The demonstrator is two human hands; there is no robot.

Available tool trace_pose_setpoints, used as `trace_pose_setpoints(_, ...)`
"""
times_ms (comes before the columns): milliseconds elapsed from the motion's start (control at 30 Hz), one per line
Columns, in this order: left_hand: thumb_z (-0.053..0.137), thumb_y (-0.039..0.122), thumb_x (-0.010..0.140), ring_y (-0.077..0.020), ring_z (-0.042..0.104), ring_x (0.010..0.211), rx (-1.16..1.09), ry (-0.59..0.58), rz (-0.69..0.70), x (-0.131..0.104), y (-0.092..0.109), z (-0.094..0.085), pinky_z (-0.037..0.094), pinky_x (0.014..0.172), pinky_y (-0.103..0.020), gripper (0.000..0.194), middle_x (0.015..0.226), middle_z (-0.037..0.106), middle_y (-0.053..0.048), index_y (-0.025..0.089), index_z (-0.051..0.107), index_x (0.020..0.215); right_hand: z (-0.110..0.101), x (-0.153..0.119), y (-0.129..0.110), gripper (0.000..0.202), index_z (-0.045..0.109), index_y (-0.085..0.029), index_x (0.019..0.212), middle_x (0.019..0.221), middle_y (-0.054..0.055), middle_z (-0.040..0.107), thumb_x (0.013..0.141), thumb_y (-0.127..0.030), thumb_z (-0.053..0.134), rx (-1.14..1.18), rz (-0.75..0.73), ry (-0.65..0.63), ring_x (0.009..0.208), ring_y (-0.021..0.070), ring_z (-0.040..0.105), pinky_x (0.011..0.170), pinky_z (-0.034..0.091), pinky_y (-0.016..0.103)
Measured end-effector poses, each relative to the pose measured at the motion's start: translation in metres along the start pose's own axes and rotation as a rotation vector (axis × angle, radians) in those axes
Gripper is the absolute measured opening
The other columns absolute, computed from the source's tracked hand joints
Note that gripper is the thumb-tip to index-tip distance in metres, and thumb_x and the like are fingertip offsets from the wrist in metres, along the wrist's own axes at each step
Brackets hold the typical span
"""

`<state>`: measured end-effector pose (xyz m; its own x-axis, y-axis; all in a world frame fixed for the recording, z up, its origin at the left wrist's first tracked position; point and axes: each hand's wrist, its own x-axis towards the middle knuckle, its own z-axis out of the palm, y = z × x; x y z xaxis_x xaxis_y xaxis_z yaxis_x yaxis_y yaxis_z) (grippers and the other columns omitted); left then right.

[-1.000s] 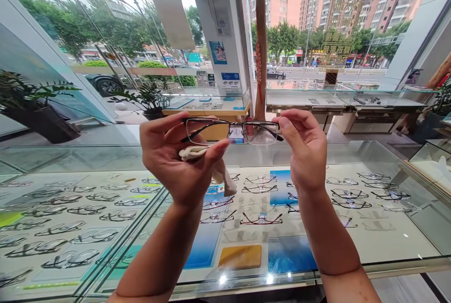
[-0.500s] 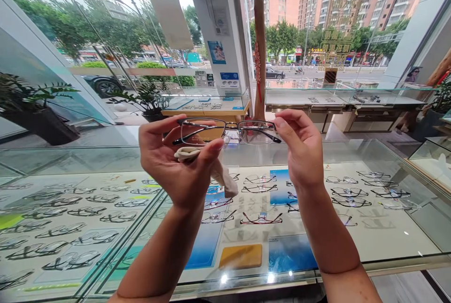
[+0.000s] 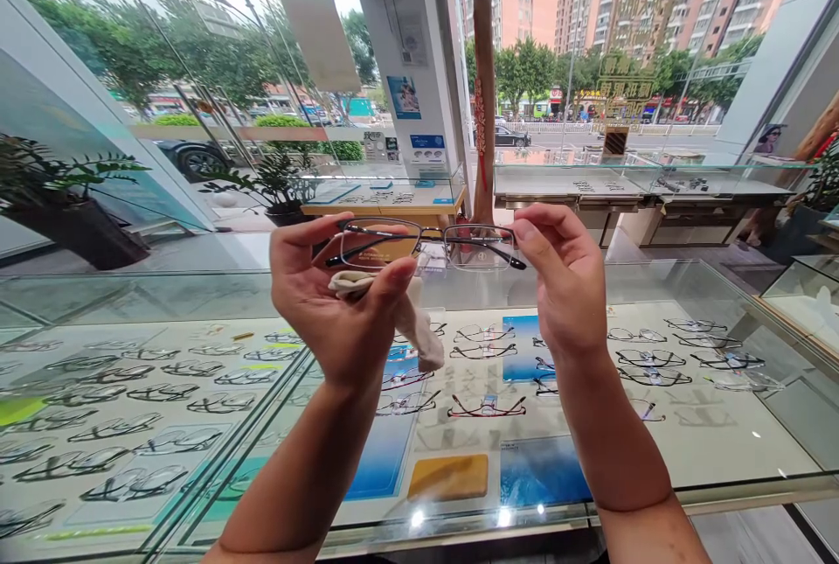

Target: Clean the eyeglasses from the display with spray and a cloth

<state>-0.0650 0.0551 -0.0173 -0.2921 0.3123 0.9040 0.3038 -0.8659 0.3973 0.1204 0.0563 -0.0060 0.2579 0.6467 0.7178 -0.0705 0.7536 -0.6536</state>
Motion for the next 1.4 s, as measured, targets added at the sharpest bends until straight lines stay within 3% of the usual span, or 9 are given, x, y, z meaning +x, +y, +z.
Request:
trace_pose_setpoints(267,0.090,0.052,0.080,-0.0208,0.081,0.090,-0.035,0.026,0.071,0.002,0.006,0.001,0.065,0.070,-0.031,0.052,0.100,0.073,-0.001,0.026,0.058,0.112,-0.004,0.002,0.001,0.019,0.072,-0.028,0.102,0.101,0.001,0.073,0.089,-0.042,0.077,-0.006,-0.002,-0.037,0.094,0.0169,0.071,0.087,0.062,0.034)
trace_pose_setpoints(433,0.097,0.045,0.073,-0.0201,0.081,0.087,-0.113,0.041,0.115,0.002,0.001,0.003,0.063,0.062,-0.026,0.058,0.097,0.073,0.000,0.024,0.060,0.114,0.002,0.000,-0.006,0.016,0.074,-0.029,0.096,0.098,-0.001,0.073,0.085,-0.038,0.081,0.081,0.085,0.012,0.091,0.0157,0.070,0.088,0.061,0.031)
trace_pose_setpoints(633,0.098,0.041,0.072,-0.0193,0.081,0.085,-0.148,0.039,0.125,0.003,0.000,0.003,0.064,0.066,-0.026,0.057,0.097,0.073,0.000,0.024,0.062,0.113,0.007,-0.001,-0.013,0.014,0.077,-0.030,0.088,0.092,-0.001,0.073,0.078,-0.034,0.086,0.151,0.115,0.073,0.087,0.0149,0.068,0.083,0.061,0.029)
trace_pose_setpoints(967,0.098,0.040,0.072,-0.0190,0.081,0.086,-0.150,0.035,0.129,0.004,0.001,0.004,0.065,0.067,-0.026,0.057,0.096,0.074,0.001,0.023,0.062,0.113,0.005,-0.001,-0.011,0.012,0.075,-0.029,0.092,0.094,-0.002,0.073,0.084,-0.033,0.083,0.139,0.082,0.035,0.088,0.0138,0.070,0.087,0.061,0.029)
trace_pose_setpoints(1400,0.098,0.037,0.073,-0.0194,0.081,0.087,-0.167,0.027,0.116,0.003,0.002,0.004,0.065,0.070,-0.028,0.056,0.097,0.073,0.001,0.024,0.061,0.113,0.005,-0.002,-0.012,0.012,0.075,-0.029,0.092,0.095,-0.001,0.073,0.082,-0.034,0.082,0.106,0.099,0.057,0.089,0.0150,0.070,0.086,0.061,0.030)
